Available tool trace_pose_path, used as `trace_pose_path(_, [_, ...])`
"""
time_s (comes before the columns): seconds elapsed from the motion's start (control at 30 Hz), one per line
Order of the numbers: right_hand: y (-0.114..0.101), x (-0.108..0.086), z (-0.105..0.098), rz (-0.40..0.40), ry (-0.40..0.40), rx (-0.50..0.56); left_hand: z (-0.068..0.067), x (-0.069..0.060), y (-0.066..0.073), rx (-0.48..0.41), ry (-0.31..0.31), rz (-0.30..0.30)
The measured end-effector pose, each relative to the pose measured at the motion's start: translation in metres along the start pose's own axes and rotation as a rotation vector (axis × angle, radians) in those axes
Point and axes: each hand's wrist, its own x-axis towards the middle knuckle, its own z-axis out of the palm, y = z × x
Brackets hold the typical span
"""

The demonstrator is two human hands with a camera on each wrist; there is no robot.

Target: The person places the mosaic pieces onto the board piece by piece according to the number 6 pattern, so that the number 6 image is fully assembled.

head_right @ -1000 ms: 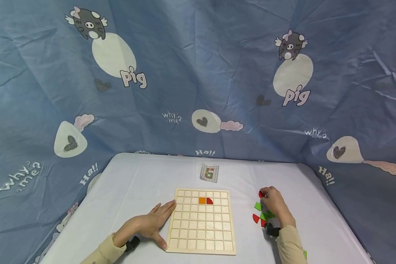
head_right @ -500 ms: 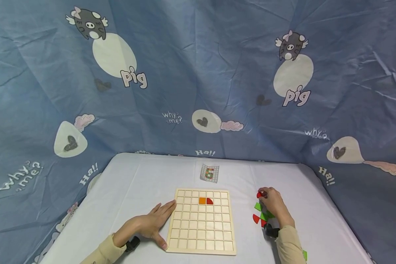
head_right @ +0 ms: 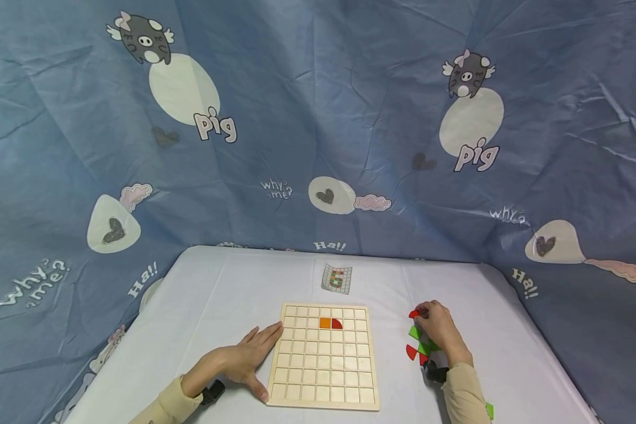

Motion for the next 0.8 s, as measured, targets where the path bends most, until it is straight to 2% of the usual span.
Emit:
trace_pose_path(0.2, [-0.0002,0.0004,0.0009,-0.007,0.018,0.007,0.0006,0.0005,-0.0004,0.010,0.001,-0.003])
trace_pose_path(0.47, [-0.0005,0.0028,0.0016,0.066,0.007,0.014,0.0006,0.0003,0.0001,0.007,0.002,-0.006])
trace_pose_path(0.67, [-0.0008,0.0025,0.0023,0.050,0.004,0.005,0.0015,0.0011,-0.0005,0.007,-0.001,-0.010])
trace_pose_path(0.8, [-0.0084,0.0005,0.0012,0.020,0.002,0.010,0.0023,0.0017,-0.0016,0.008,-0.004,-0.007])
